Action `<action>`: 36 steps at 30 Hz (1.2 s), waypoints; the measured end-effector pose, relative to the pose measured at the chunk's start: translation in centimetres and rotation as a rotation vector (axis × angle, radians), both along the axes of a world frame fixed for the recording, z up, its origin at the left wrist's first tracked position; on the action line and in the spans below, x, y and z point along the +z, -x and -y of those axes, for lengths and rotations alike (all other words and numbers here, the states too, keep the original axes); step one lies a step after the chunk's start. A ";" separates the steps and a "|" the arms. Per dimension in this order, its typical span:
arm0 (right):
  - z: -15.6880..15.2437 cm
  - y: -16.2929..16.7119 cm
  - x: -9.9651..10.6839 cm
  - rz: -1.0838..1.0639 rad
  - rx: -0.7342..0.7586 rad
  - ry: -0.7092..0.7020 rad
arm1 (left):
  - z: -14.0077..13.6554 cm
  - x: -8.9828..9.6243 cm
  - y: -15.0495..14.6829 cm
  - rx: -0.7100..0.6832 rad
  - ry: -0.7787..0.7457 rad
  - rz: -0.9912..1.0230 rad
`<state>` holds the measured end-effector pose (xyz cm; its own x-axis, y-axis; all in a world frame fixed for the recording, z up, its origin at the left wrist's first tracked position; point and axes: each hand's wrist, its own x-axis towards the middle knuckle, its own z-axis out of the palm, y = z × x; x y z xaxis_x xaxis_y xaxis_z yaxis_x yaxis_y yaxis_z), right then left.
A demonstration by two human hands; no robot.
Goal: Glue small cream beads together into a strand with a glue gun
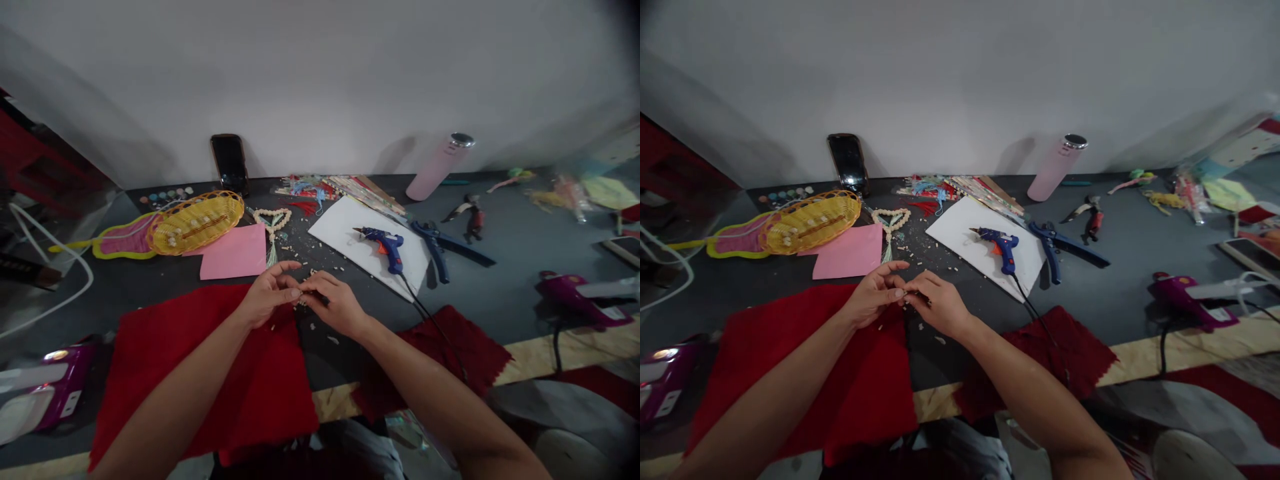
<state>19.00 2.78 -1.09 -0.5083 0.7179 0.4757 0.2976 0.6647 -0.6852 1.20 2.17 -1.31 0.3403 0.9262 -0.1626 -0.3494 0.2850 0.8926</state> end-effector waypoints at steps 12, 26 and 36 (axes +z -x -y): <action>-0.1 0.1 -0.2 -0.003 -0.013 0.013 | 0.1 0.1 0.0 0.007 0.020 0.010; -1.2 -2.4 -0.6 0.133 -0.156 -0.048 | 0.1 0.5 -0.2 0.077 0.049 0.005; -4.8 -12.8 2.2 0.498 -0.961 0.106 | -0.3 1.8 -0.1 0.268 0.040 0.150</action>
<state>31.79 7.56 1.12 0.1692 0.9437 0.2844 0.9221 -0.0497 -0.3838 1.32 2.42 0.49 0.1077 0.9800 -0.1672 -0.5443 0.1989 0.8150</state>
